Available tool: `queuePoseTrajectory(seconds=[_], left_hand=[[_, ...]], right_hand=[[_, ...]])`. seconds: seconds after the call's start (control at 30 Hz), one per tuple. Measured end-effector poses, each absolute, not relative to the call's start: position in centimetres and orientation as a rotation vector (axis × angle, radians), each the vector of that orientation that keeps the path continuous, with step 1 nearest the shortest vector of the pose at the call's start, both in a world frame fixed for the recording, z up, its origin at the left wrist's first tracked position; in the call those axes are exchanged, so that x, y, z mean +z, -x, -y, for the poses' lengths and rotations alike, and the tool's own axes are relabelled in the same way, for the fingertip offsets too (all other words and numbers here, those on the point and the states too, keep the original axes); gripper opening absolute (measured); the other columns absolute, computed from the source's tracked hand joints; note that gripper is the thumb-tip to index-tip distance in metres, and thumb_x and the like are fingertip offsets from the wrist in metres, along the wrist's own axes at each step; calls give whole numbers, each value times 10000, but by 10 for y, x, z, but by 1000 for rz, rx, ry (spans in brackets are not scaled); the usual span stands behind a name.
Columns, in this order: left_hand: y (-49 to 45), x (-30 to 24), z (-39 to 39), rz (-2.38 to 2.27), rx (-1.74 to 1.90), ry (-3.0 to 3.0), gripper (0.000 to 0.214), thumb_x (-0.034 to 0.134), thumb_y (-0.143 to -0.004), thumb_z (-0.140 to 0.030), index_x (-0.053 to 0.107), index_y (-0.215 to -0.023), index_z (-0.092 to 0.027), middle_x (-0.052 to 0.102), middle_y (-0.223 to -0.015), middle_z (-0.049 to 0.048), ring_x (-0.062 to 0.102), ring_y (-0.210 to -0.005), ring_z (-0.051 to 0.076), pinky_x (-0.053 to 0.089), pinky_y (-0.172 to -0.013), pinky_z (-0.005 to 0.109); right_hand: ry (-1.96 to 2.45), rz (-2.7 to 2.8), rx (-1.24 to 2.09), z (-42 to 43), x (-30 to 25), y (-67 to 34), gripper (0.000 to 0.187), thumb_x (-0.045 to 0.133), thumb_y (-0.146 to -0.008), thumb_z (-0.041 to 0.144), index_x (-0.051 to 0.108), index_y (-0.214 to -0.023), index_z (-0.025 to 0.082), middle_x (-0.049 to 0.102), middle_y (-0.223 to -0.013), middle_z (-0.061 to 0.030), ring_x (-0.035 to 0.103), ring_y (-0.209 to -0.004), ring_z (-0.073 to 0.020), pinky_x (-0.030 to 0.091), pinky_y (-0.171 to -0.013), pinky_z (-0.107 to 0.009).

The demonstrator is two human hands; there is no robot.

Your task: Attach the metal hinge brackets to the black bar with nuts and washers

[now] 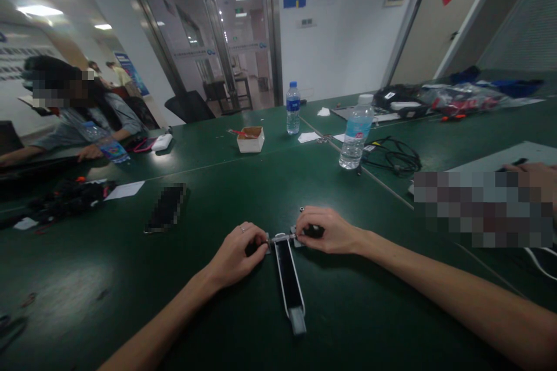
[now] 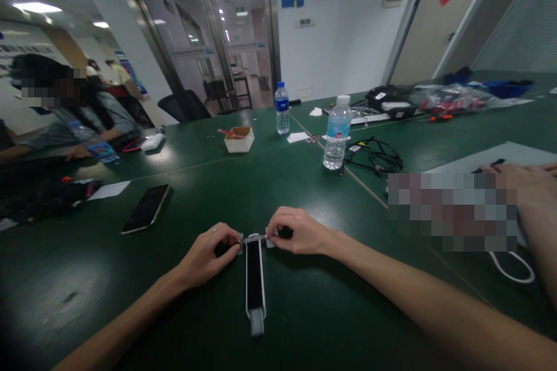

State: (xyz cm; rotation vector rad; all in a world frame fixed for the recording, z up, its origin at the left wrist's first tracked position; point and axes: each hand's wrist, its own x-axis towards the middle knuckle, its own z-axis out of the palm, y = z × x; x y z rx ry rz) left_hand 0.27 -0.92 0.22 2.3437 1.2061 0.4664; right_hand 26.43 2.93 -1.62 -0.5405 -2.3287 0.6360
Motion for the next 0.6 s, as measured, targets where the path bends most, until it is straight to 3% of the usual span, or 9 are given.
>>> queuePoseTrajectory(seconds=[0.4, 0.6], left_hand=[[-1, -1, 8, -1196, 484, -2363, 110, 512, -886, -192, 592, -957, -164, 572, -895, 33, 525, -805, 166, 465, -697, 287], [-3, 2, 9, -1201, 470, -2349, 119, 511, -885, -192, 596, -962, -161, 576, -904, 40, 529, -812, 169, 469, -708, 294]], right_hand=[[622, 2385, 611, -29, -16, -264, 122, 645, -790, 195, 631, -904, 155, 618, -817, -21, 548, -732, -127, 456, -672, -278], [569, 2366, 626, -29, -16, -265, 112, 607, -797, 131, 629, -905, 154, 629, -845, -25, 554, -760, -127, 458, -705, -287]])
